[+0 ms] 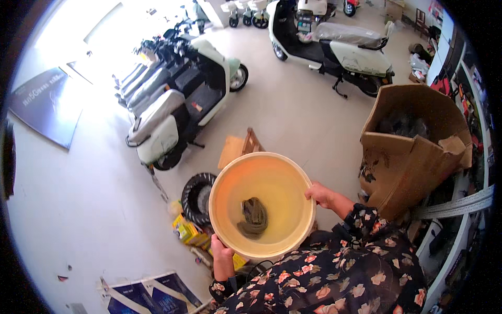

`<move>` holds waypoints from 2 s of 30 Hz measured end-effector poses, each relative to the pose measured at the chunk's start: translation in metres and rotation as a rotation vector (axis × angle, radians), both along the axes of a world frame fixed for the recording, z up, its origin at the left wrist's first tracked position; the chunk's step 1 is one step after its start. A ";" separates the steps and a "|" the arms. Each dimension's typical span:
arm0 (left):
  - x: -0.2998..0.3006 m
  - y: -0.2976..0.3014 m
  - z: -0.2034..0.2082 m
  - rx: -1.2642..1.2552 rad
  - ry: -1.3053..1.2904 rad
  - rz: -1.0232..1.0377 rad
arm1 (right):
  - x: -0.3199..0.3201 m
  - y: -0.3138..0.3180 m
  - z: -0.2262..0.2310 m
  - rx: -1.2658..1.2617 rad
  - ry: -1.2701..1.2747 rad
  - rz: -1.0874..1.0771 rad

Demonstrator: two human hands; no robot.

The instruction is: The person cleans scooters by wringing out a cloth in a bucket of water and wiping the handlebars and front panels of several electric scooters.

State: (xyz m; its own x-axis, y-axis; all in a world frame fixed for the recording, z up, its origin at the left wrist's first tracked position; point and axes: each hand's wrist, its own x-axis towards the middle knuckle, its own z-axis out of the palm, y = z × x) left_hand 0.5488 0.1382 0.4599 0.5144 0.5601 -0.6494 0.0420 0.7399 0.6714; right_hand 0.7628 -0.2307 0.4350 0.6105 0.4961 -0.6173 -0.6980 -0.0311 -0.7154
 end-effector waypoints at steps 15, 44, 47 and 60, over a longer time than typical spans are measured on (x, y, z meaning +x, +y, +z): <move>0.351 -0.129 0.048 -0.064 -0.099 -0.434 | 0.191 -0.168 0.046 -0.034 0.029 -0.428; 1.004 -0.178 0.044 -0.104 -0.095 -0.613 | 0.711 -0.189 -0.003 0.069 0.074 -0.742; 0.967 -0.179 0.020 -0.126 -0.066 -0.662 | 0.665 -0.186 -0.008 0.075 0.150 -0.740; 1.294 -0.162 0.021 -0.080 0.004 -0.514 | 1.064 -0.180 -0.029 -0.040 0.097 -0.557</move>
